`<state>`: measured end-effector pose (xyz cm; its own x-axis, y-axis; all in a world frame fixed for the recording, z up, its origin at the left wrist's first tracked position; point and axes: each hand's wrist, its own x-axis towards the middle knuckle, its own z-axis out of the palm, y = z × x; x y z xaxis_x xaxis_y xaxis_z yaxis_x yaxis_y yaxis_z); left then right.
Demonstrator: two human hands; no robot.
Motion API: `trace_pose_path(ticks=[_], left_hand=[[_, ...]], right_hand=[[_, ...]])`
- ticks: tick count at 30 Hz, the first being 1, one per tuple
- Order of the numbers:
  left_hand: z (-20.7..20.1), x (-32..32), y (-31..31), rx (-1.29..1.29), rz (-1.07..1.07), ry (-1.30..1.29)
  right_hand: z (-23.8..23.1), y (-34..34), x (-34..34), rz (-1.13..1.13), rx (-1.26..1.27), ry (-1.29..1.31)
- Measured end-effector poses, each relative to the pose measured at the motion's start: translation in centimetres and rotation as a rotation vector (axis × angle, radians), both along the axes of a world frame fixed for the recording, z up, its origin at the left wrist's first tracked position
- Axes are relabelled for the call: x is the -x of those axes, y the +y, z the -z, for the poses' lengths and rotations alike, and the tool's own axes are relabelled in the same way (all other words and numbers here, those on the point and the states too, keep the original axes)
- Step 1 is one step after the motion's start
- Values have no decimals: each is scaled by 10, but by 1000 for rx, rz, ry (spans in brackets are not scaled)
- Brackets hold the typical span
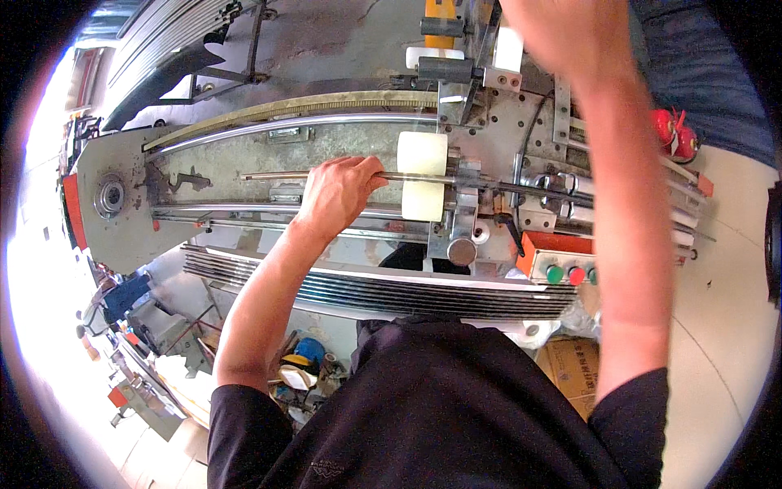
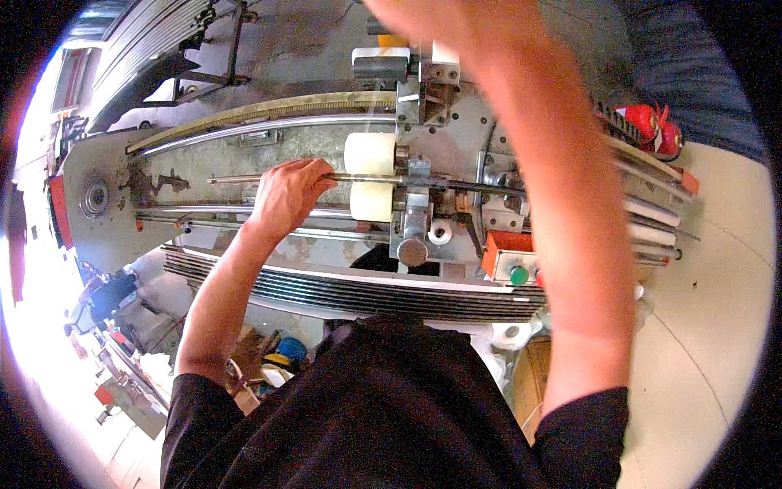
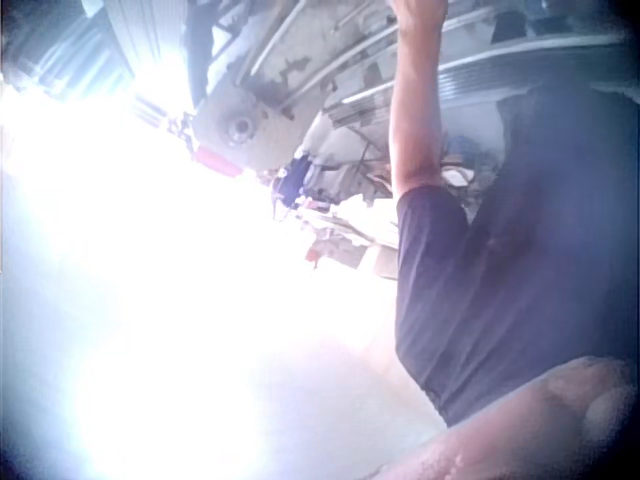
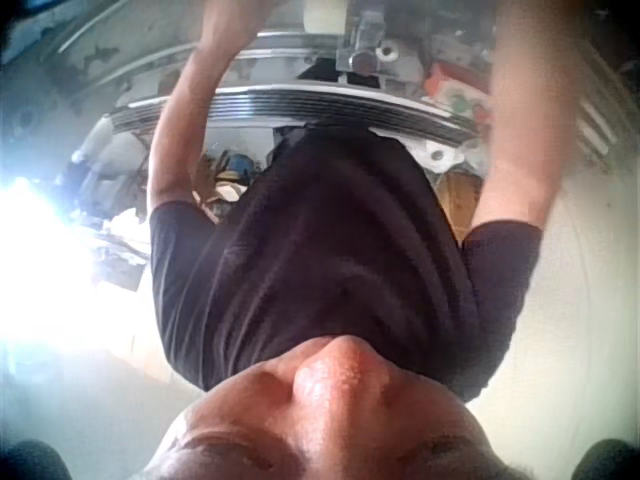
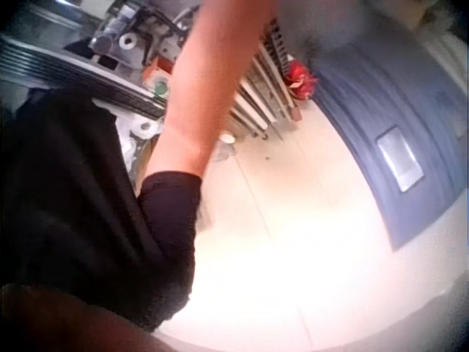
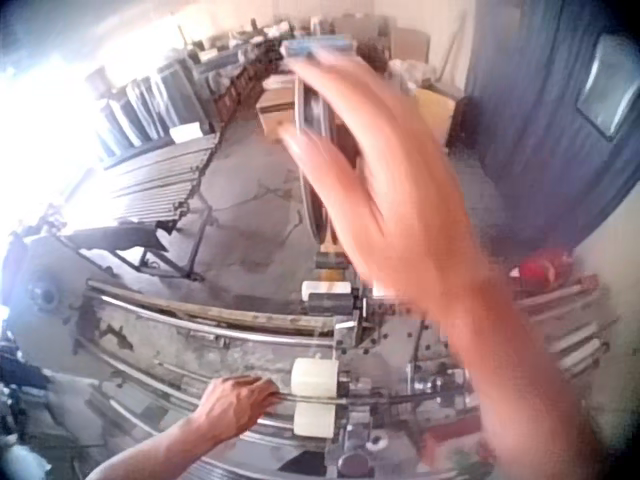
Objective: The person operates a metal fabrication machine by loading metal rods into the rollers and applying tape to the material.
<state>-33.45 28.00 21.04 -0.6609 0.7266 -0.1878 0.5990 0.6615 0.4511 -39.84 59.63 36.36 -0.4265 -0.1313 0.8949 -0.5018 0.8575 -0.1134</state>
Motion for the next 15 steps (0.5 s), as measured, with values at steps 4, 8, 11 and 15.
trace_pose_path(ticks=[4, 8, 11, 15], left_hand=[[3, 0, 4, -72, 38, 78], [1, -6, 5, -39, 15, 86], [-4, -15, 8, -55, -1, 152], [-13, -50, 21, -201, 118, 232]], right_hand=[[76, -19, -142, 107, 276, -470], [140, -13, -227, 285, -22, -858], [160, -7, -245, 231, -61, -934], [163, 1, -241, 183, -52, -827]])
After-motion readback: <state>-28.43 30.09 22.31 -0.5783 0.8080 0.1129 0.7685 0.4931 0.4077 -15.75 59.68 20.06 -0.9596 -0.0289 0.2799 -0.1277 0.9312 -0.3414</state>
